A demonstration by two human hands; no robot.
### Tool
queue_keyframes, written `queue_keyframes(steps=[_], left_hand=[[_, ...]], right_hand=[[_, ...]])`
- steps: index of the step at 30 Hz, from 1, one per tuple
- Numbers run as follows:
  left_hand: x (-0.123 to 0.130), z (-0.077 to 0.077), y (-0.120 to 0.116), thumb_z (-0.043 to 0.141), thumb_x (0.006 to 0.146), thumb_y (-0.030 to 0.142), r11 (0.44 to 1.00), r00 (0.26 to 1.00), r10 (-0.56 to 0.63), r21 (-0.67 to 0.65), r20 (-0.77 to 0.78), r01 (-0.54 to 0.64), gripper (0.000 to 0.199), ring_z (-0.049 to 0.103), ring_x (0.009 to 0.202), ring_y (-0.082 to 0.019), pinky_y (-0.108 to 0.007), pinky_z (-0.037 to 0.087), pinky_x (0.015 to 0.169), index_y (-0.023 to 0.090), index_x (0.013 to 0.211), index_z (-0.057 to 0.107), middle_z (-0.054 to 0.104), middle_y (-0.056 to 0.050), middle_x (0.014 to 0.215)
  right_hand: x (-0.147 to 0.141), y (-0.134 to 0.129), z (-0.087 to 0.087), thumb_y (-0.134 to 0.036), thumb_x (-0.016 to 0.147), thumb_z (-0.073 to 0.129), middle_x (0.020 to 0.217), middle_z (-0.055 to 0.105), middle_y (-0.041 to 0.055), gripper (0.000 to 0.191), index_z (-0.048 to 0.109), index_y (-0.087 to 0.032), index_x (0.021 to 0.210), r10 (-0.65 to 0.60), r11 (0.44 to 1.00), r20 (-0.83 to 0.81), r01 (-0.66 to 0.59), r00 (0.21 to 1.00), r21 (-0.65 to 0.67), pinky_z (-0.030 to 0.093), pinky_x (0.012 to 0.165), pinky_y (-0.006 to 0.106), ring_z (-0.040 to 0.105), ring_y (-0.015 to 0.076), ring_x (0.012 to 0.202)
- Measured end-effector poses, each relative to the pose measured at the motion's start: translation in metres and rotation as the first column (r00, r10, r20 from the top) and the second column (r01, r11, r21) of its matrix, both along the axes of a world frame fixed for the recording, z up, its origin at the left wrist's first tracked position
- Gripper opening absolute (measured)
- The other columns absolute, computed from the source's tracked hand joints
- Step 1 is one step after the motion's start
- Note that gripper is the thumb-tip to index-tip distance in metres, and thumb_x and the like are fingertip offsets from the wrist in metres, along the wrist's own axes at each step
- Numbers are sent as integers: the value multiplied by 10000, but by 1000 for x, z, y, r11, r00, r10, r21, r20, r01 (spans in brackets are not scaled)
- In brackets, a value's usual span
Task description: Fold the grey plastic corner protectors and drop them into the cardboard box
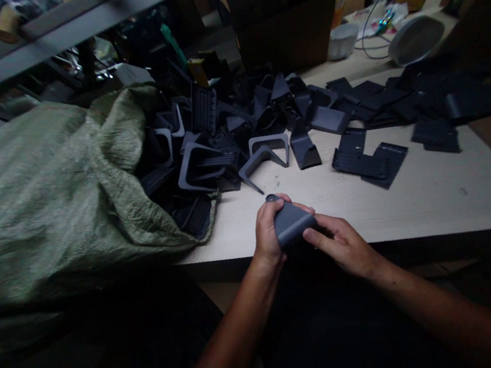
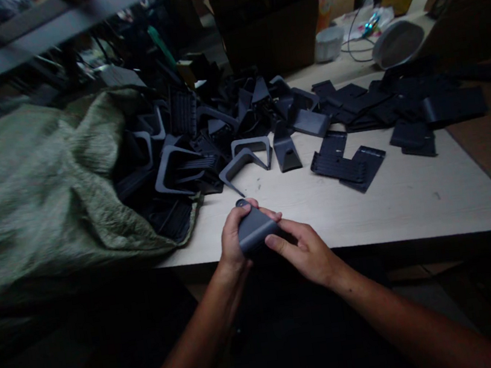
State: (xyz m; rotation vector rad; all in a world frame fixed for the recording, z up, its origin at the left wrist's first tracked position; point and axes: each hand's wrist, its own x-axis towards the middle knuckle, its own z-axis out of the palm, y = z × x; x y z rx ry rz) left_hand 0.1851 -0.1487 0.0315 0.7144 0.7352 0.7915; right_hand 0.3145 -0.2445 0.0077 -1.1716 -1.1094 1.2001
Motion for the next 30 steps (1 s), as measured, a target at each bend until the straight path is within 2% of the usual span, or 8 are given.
queue_keyframes(steps=[5, 10, 13, 17, 20, 24, 26, 30], left_hand=[[6, 6, -5, 621, 855, 406, 992, 997, 80, 97, -15, -79, 213, 759, 816, -259, -373, 568, 841, 217, 949, 592, 762, -32, 747], [12, 19, -8, 592, 888, 376, 982, 995, 97, 157, 38, -102, 173, 762, 847, -270, -370, 568, 828, 216, 953, 595, 759, -38, 730], [16, 21, -12, 596, 883, 384, 979, 991, 125, 158, 38, -129, 184, 766, 867, -281, -382, 569, 846, 214, 954, 596, 760, -44, 731], [23, 19, -13, 601, 853, 389, 978, 986, 166, 125, 16, -167, 191, 762, 813, -285, -378, 573, 795, 220, 941, 587, 753, -46, 723], [29, 18, -11, 617, 828, 383, 987, 989, 151, 50, 6, -151, 198, 755, 780, -263, -356, 566, 784, 221, 939, 586, 742, -36, 725], [37, 13, -7, 626, 788, 386, 980, 995, 95, -179, 20, -90, 205, 744, 748, -254, -353, 568, 751, 221, 893, 566, 731, -46, 732], [42, 8, -7, 626, 769, 369, 958, 998, 63, -281, 30, -52, 186, 744, 750, -258, -358, 574, 744, 219, 857, 561, 727, -57, 725], [59, 3, -14, 624, 756, 345, 920, 998, 42, -388, -54, -60, 170, 742, 711, -258, -356, 585, 710, 201, 842, 594, 734, -81, 716]], right_hand=[[-7, 1, 6, -471, 1040, 670, 1380, 688, 70, 419, 692, -220, 1374, -94, 987, -14, 95, 995, 130, 433, 1179, 396, 607, 299, 1316], [-7, 1, 12, -456, 919, 840, 1383, 685, 75, 571, 665, -217, 1407, -124, 985, -88, 133, 988, 113, 437, 1168, 398, 608, 310, 1300], [-8, 3, 13, -459, 895, 864, 1368, 689, 75, 571, 682, -206, 1374, -155, 974, -117, 171, 981, 145, 392, 1201, 394, 578, 312, 1337], [-4, 6, 10, -455, 872, 885, 1292, 720, 65, 563, 698, -208, 1342, -139, 983, -147, 155, 979, 101, 465, 1115, 364, 628, 290, 1249], [10, 3, 3, -452, 875, 878, 1204, 741, 49, 508, 720, -220, 1299, -140, 987, -134, 148, 981, 55, 525, 1000, 332, 671, 260, 1128], [38, -12, -11, -507, 979, 736, 1005, 755, 42, 329, 783, -202, 1097, -79, 997, -79, 77, 994, -30, 545, 886, 324, 694, 239, 967], [51, -21, -17, -516, 1012, 677, 945, 752, 42, 344, 799, -195, 1027, -43, 997, -60, 39, 997, -61, 538, 854, 328, 693, 241, 930], [65, -34, -22, -514, 1027, 641, 789, 706, 28, 404, 792, -174, 869, -115, 992, 26, 116, 993, -49, 471, 678, 294, 630, 196, 744]])
